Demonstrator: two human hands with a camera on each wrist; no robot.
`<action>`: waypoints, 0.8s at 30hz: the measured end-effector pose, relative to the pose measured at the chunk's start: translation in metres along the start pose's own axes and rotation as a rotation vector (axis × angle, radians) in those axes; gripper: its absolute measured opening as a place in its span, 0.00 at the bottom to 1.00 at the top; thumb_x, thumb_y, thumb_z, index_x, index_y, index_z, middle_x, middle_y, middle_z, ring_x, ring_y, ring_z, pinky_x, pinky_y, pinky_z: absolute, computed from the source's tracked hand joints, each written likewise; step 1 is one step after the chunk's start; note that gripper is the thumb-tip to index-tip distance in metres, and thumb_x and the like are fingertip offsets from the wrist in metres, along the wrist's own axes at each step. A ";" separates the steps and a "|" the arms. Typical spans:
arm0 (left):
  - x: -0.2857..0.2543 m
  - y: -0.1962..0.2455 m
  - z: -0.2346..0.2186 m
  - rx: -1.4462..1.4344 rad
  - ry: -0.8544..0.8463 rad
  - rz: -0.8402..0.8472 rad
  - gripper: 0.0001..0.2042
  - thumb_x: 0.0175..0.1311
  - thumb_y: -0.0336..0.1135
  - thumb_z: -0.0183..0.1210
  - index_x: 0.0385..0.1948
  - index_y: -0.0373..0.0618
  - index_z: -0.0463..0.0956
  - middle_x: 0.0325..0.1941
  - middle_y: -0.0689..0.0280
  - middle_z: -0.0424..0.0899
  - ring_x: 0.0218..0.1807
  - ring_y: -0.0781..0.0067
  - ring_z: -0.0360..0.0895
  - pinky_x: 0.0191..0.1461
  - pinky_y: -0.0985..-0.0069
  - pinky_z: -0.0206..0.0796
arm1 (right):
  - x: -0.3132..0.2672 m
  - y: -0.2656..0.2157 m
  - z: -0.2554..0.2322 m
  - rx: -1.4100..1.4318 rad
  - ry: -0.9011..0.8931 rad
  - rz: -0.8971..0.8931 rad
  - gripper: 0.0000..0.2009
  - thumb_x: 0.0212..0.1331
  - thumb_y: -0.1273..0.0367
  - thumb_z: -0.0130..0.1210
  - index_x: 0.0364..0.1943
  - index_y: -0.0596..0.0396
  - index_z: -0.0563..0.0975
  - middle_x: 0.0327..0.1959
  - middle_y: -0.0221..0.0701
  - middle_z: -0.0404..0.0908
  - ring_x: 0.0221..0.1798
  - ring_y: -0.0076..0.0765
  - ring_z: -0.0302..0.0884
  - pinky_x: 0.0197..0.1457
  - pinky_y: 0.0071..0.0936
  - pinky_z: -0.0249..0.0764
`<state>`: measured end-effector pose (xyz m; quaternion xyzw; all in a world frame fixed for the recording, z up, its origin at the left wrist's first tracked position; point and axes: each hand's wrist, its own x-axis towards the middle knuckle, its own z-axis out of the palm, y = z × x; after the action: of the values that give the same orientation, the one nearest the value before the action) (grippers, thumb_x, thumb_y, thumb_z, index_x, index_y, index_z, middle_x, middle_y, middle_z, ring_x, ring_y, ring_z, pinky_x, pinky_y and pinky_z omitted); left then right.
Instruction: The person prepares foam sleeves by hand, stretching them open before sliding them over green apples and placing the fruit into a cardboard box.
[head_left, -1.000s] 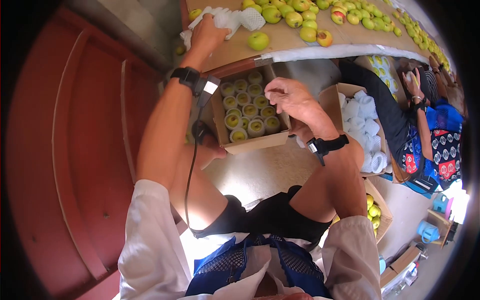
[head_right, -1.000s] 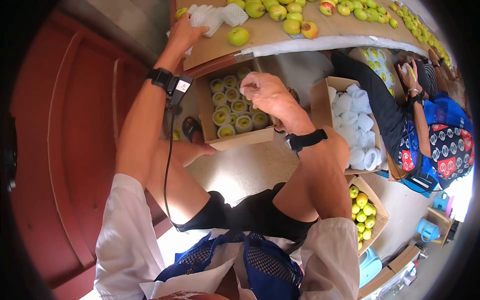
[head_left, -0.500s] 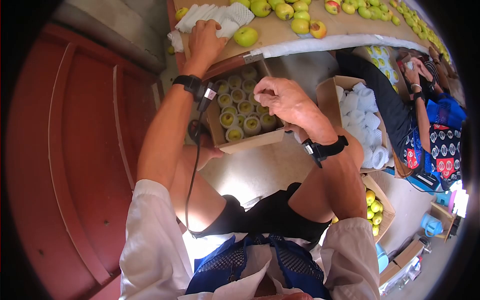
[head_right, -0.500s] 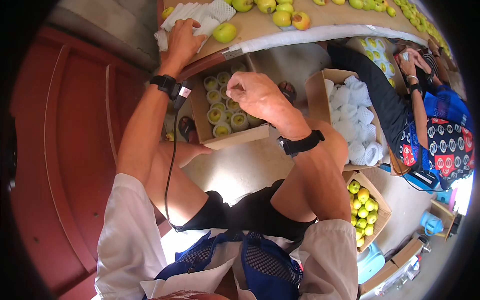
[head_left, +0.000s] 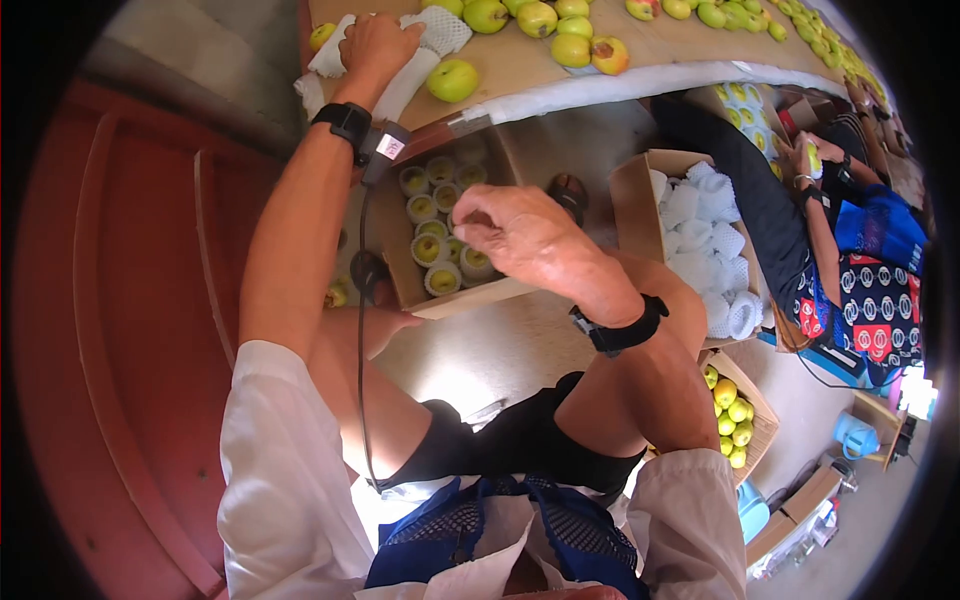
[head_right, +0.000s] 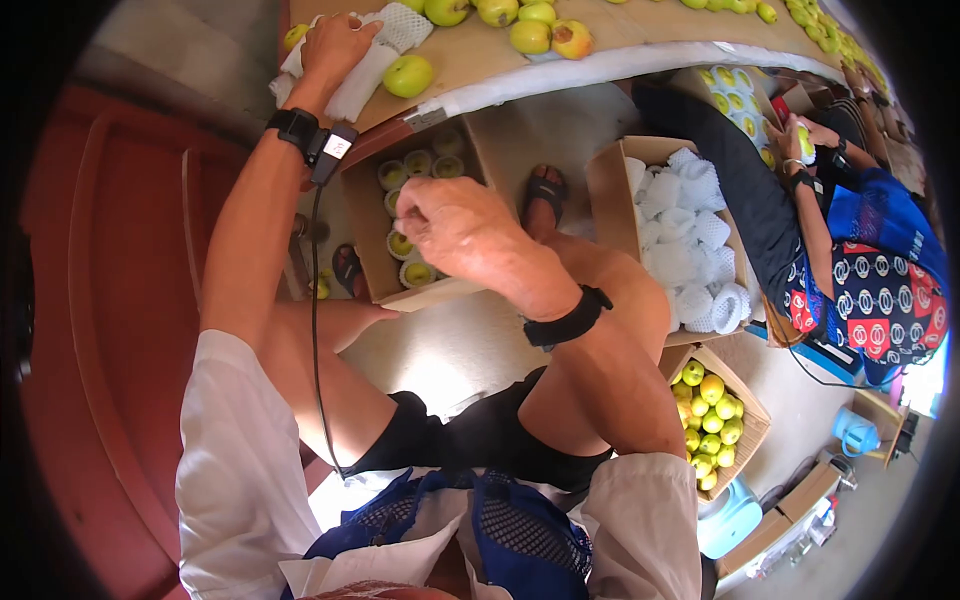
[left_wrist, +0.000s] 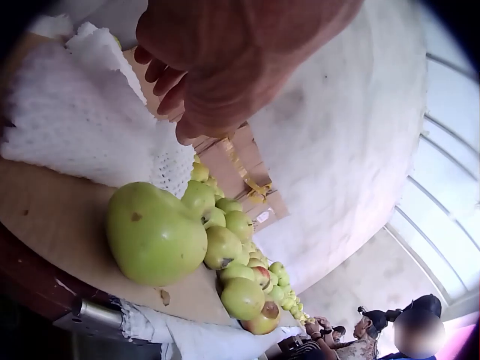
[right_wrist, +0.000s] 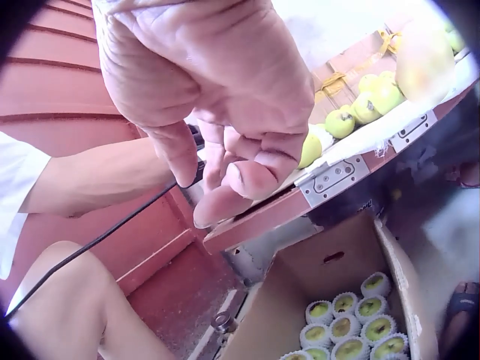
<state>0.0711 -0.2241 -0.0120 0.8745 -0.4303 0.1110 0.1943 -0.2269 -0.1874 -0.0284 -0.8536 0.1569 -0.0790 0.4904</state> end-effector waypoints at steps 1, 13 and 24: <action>0.013 -0.009 0.018 0.079 -0.021 -0.013 0.17 0.62 0.43 0.63 0.46 0.42 0.84 0.47 0.52 0.88 0.51 0.48 0.83 0.57 0.57 0.73 | -0.001 -0.002 0.001 -0.020 -0.010 -0.013 0.07 0.64 0.68 0.58 0.41 0.56 0.80 0.35 0.43 0.84 0.40 0.51 0.82 0.45 0.42 0.77; 0.020 -0.003 0.010 -0.418 0.177 -0.075 0.14 0.61 0.38 0.64 0.39 0.36 0.83 0.42 0.50 0.88 0.46 0.52 0.85 0.50 0.61 0.75 | -0.001 0.000 -0.004 -0.045 -0.033 0.022 0.09 0.63 0.67 0.58 0.41 0.57 0.82 0.37 0.42 0.86 0.43 0.53 0.83 0.48 0.44 0.76; -0.075 0.052 -0.094 -0.345 0.014 0.141 0.11 0.65 0.36 0.61 0.42 0.38 0.80 0.40 0.54 0.87 0.44 0.59 0.85 0.49 0.65 0.76 | 0.024 -0.008 -0.013 0.204 0.814 -0.202 0.09 0.62 0.74 0.63 0.45 0.55 0.81 0.33 0.29 0.81 0.31 0.26 0.76 0.37 0.26 0.76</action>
<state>-0.0176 -0.1589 0.0582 0.7950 -0.5019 0.0548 0.3362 -0.2072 -0.2026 -0.0151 -0.7109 0.2446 -0.4721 0.4603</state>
